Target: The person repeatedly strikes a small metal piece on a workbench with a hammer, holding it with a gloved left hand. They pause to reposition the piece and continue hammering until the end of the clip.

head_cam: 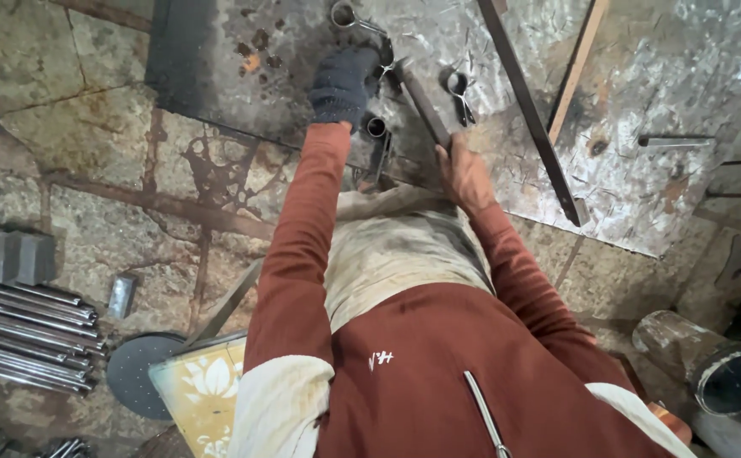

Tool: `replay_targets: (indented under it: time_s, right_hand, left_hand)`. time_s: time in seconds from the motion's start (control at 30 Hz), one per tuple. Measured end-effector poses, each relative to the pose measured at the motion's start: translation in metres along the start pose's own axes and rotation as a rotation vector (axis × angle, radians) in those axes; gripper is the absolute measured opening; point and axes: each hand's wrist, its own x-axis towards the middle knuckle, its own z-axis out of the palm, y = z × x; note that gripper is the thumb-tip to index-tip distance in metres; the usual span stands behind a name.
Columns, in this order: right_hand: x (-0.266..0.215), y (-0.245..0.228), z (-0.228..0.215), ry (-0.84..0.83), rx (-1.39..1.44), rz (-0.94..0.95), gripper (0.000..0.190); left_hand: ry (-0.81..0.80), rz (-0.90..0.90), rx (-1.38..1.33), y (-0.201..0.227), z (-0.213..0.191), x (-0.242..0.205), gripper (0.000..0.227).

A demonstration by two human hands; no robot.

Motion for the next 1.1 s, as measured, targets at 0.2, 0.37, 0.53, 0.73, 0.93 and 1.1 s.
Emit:
replay_targets:
  time_s: [0.2, 0.37, 0.53, 0.73, 0.93, 1.1]
  right_hand:
    - [0.007, -0.007, -0.019, 0.096, 0.111, 0.003, 0.04]
    - [0.006, -0.017, -0.015, 0.139, 0.171, 0.113, 0.043]
    - [0.01, 0.014, 0.022, 0.129, 0.145, 0.042, 0.038]
    - [-0.002, 0.037, 0.013, 0.032, 0.116, 0.112, 0.03]
    - [-0.035, 0.061, 0.009, 0.029, 0.073, 0.212, 0.028]
    - [-0.041, 0.065, 0.01, 0.071, 0.024, 0.166, 0.026]
  left_hand:
    - [0.018, 0.044, 0.029, 0.005, -0.009, 0.002, 0.023]
    - [0.012, 0.034, 0.025, -0.008, 0.007, 0.001, 0.028]
    - [-0.016, -0.028, -0.031, 0.013, -0.024, 0.001, 0.028]
    - [-0.066, 0.03, 0.002, 0.014, -0.026, 0.002, 0.031]
    - [-0.107, 0.021, 0.079, 0.022, -0.034, -0.004, 0.033]
    - [-0.117, -0.156, -0.733, -0.007, -0.011, -0.026, 0.05]
